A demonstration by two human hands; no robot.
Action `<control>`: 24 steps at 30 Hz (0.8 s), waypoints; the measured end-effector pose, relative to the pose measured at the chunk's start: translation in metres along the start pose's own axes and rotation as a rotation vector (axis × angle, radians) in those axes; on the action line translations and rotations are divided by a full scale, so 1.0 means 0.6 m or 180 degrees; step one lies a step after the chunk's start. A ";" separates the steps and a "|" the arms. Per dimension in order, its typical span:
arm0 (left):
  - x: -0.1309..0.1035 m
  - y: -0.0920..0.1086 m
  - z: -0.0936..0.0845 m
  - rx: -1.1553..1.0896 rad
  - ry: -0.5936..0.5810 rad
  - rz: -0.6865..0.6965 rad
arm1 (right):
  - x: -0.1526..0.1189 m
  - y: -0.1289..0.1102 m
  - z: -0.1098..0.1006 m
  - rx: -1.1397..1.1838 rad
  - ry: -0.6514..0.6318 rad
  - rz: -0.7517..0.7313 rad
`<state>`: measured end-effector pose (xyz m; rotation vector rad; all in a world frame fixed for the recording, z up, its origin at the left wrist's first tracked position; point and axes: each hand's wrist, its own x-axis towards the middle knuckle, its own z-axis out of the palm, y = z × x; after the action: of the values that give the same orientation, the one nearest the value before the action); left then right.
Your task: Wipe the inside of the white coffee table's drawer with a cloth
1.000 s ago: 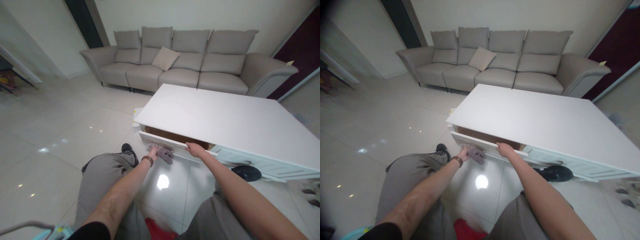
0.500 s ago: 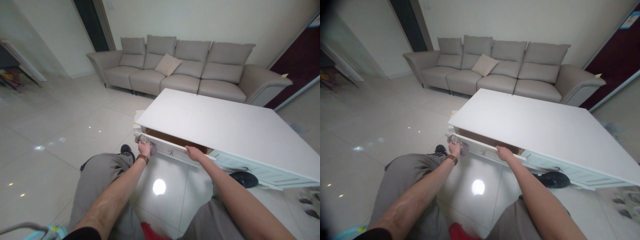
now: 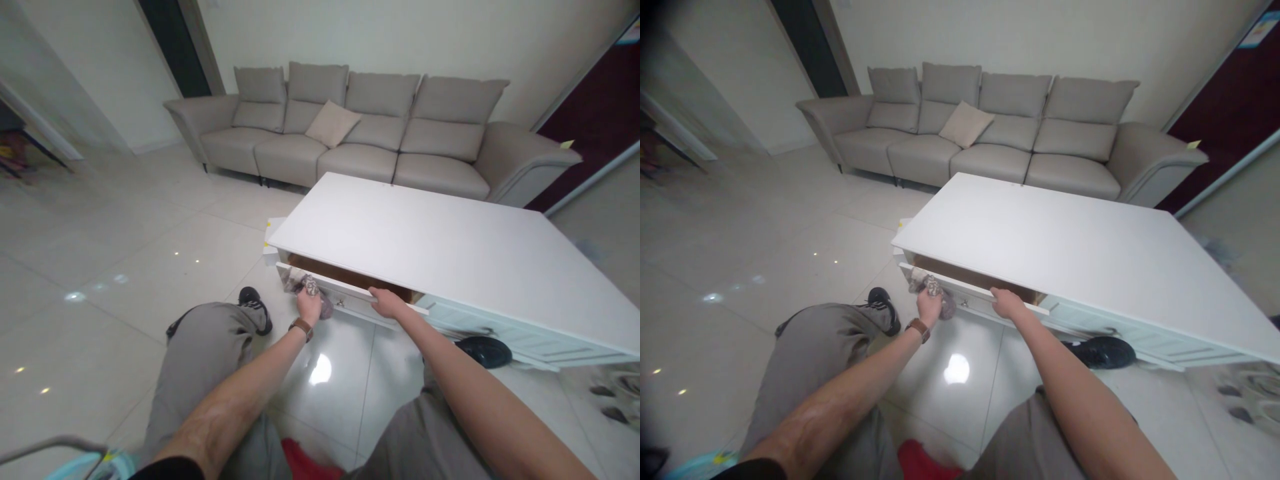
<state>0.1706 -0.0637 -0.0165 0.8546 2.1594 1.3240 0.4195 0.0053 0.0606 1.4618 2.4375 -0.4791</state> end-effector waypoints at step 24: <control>-0.099 0.028 0.068 -0.0326 -0.0651 0.0006 | -0.005 -0.004 -0.022 -0.0326 -0.0014 0.0007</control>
<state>0.2438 -0.0754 -0.0149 0.9092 1.9181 1.2768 0.4184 0.0071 0.0742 1.4201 2.4186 -0.3508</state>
